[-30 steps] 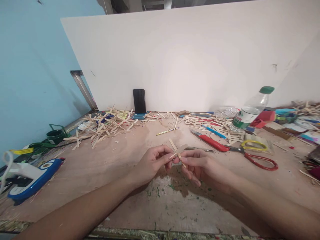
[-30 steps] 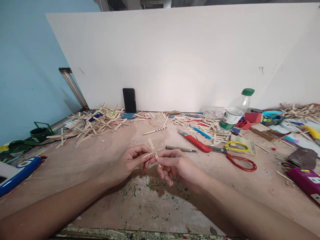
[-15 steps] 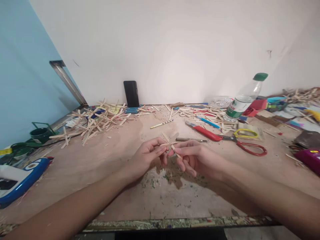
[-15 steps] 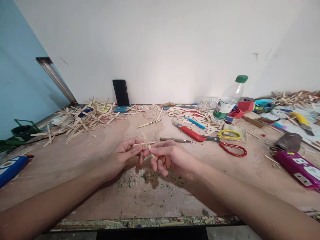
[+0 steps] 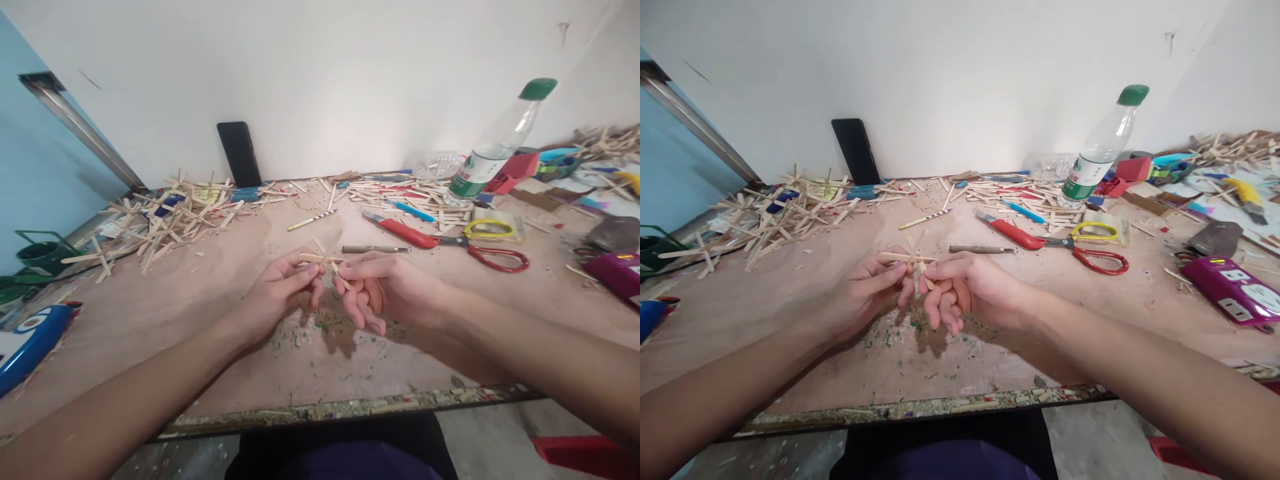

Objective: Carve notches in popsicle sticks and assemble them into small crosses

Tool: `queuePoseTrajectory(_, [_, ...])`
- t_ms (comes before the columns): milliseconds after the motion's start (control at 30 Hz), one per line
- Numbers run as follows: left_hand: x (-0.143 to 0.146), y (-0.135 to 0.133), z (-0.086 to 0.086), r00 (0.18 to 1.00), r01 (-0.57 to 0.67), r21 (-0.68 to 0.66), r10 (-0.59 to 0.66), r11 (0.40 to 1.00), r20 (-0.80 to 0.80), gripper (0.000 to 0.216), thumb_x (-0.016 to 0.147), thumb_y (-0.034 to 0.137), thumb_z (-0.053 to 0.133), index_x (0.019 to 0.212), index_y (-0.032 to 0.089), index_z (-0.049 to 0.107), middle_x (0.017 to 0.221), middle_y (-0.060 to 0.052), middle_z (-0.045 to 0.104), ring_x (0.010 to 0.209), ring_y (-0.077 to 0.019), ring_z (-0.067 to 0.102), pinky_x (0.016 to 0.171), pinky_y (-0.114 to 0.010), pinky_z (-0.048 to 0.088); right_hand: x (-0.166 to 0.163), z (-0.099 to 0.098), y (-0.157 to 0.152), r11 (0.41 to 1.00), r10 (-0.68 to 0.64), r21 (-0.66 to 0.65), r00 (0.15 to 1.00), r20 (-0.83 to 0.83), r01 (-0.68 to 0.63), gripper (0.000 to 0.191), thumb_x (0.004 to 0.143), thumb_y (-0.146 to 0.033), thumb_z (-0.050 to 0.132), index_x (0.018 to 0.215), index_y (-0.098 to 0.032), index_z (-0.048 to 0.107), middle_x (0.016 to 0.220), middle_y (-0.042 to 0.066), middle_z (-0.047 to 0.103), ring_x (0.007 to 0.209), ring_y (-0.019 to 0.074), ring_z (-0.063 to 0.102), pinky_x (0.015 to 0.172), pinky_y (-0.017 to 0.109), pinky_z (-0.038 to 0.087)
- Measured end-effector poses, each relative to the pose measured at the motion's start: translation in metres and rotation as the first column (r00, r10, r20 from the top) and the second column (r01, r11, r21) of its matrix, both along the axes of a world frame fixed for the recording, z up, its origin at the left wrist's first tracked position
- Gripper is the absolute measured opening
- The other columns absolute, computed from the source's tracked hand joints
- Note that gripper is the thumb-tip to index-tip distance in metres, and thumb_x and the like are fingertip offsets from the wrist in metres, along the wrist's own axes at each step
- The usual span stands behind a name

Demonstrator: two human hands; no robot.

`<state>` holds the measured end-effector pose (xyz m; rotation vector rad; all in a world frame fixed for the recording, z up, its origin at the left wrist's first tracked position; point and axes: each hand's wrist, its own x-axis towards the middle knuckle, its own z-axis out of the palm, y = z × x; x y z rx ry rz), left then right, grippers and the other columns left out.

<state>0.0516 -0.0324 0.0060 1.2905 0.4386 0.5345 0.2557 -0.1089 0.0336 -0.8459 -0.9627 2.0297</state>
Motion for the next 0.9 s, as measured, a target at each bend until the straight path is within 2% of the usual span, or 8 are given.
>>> queuePoseTrajectory(200, [-0.003,0.002,0.000,1.000,-0.007,0.087,0.008,0.996,-0.013,0.025,0.102,0.039,0.067,0.092,0.017,0.063,0.073,-0.002,0.067,0.064,-0.0119,0.054,0.060,-0.021,0.044,-0.003,-0.002,-0.002,0.999,0.021,0.035,0.998,0.053,-0.023,0.020,0.095,-0.028,0.062,0.084,-0.012,0.068,0.065,0.009,0.075,0.044,0.0117,0.062,0.044,0.018,0.050])
queuePoseTrajectory(400, [-0.007,0.006,-0.003,0.999,0.020,0.101,-0.016,0.995,-0.041,0.027,0.100,0.046,0.069,0.097,0.019,0.064,0.062,0.004,0.057,0.055,-0.0111,0.044,0.054,-0.022,0.035,-0.005,-0.006,-0.002,0.999,0.008,0.050,0.999,0.046,-0.010,0.023,0.095,-0.032,0.063,0.080,-0.014,0.064,0.065,0.007,0.073,0.045,0.0117,0.063,0.044,0.018,0.048])
queuePoseTrajectory(567, [-0.008,0.006,-0.001,0.998,0.027,0.129,-0.018,0.991,-0.068,0.030,0.097,0.046,0.072,0.093,0.017,0.066,0.064,0.003,0.058,0.056,-0.0102,0.043,0.056,-0.023,0.033,-0.004,-0.010,-0.001,0.997,0.005,0.071,0.998,0.059,-0.009,0.025,0.093,-0.036,0.067,0.080,-0.015,0.063,0.063,0.006,0.072,0.044,0.0117,0.061,0.044,0.019,0.047])
queuePoseTrajectory(767, [-0.007,0.003,0.003,0.992,0.052,0.112,-0.039,0.992,-0.118,0.035,0.097,0.052,0.070,0.093,0.017,0.064,0.061,0.004,0.053,0.051,-0.0103,0.042,0.051,-0.023,0.030,-0.003,-0.010,-0.001,0.993,-0.017,0.118,0.991,0.133,0.001,0.023,0.095,-0.032,0.064,0.081,-0.014,0.065,0.062,0.005,0.070,0.047,0.0112,0.060,0.045,0.019,0.048])
queuePoseTrajectory(900, [-0.007,0.003,0.005,0.988,0.083,0.103,-0.068,0.991,-0.138,0.038,0.096,0.055,0.071,0.090,0.018,0.063,0.060,0.004,0.052,0.050,-0.0092,0.040,0.050,-0.023,0.028,-0.004,-0.008,-0.003,0.992,-0.015,0.129,0.985,0.173,-0.007,0.026,0.095,-0.035,0.066,0.080,-0.014,0.065,0.062,0.005,0.070,0.046,0.0106,0.059,0.045,0.020,0.048])
